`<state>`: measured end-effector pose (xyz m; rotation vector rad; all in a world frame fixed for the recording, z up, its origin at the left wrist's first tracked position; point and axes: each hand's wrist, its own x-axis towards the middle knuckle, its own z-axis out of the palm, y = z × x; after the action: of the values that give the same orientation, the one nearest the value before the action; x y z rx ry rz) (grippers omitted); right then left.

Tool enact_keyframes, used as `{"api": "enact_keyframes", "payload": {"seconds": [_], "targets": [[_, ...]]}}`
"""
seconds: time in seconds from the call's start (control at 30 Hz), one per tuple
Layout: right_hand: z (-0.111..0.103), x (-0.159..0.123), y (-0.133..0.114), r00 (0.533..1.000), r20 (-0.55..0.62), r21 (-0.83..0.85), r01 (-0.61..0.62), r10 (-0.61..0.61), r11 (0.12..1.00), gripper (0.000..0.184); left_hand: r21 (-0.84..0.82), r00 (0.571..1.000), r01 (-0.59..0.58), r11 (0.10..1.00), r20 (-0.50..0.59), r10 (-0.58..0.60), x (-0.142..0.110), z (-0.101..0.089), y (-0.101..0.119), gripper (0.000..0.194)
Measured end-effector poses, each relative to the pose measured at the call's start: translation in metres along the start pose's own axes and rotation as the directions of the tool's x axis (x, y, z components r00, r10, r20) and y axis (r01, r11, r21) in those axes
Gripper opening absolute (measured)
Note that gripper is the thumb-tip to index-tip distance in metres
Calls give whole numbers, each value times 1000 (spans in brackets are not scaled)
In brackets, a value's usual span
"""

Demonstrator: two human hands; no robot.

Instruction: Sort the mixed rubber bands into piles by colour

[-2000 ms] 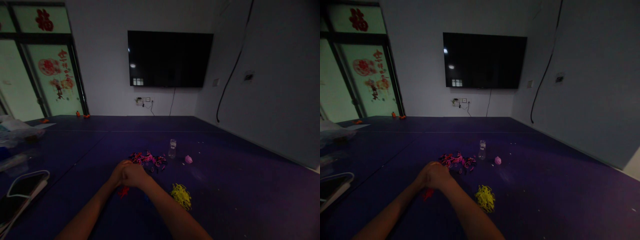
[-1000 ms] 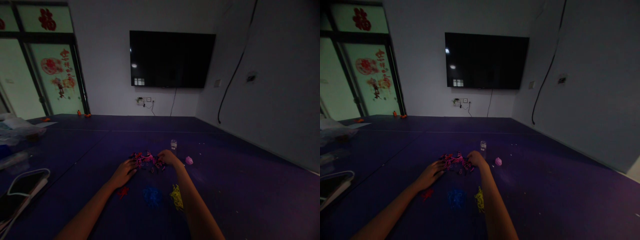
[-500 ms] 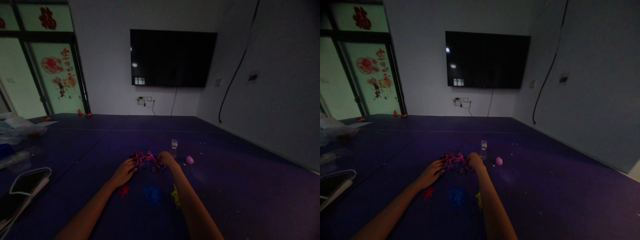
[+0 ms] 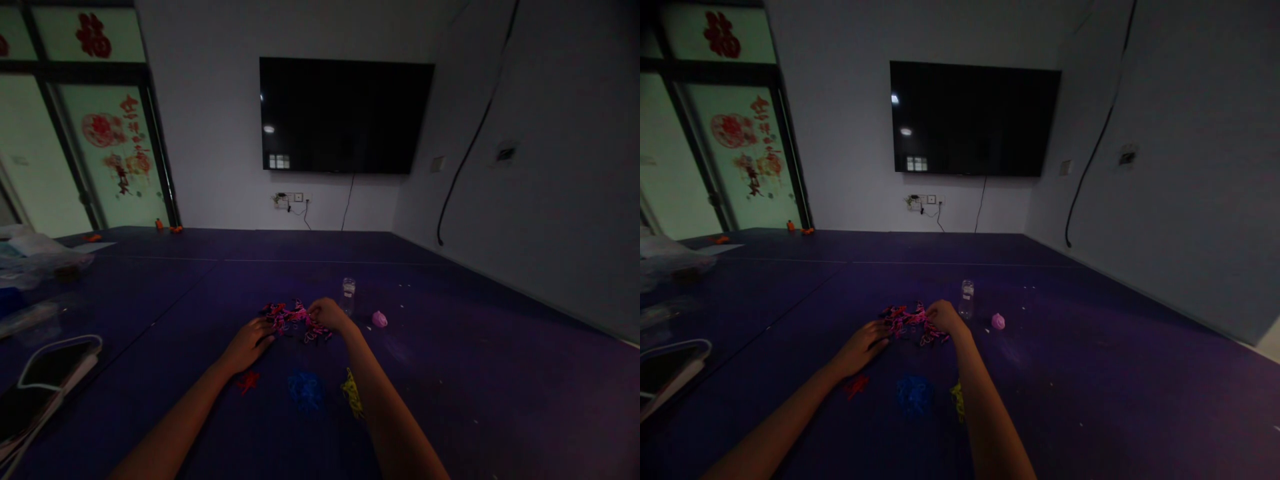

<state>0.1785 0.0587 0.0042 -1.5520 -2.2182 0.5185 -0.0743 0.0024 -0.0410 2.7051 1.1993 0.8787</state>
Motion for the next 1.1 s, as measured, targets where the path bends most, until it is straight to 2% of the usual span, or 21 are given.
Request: {"api": "enact_keyframes", "payload": {"seconds": [0.23, 0.57, 1.1], "targets": [[-3, -2, -1, 1000, -13, -7, 0, 0, 1000, 38, 1, 1000, 8, 1000, 9, -8, 0, 0, 1, 32], [-17, -8, 13, 995, -56, -104, -83, 77, 991, 42, -25, 1000, -21, 999, 9, 21, 1, 0, 1, 31], [1, -6, 10, 994, 66, -173, -73, 86, 982, 30, -18, 999, -28, 999, 40, 29, 3, -3, 4, 32]]}}
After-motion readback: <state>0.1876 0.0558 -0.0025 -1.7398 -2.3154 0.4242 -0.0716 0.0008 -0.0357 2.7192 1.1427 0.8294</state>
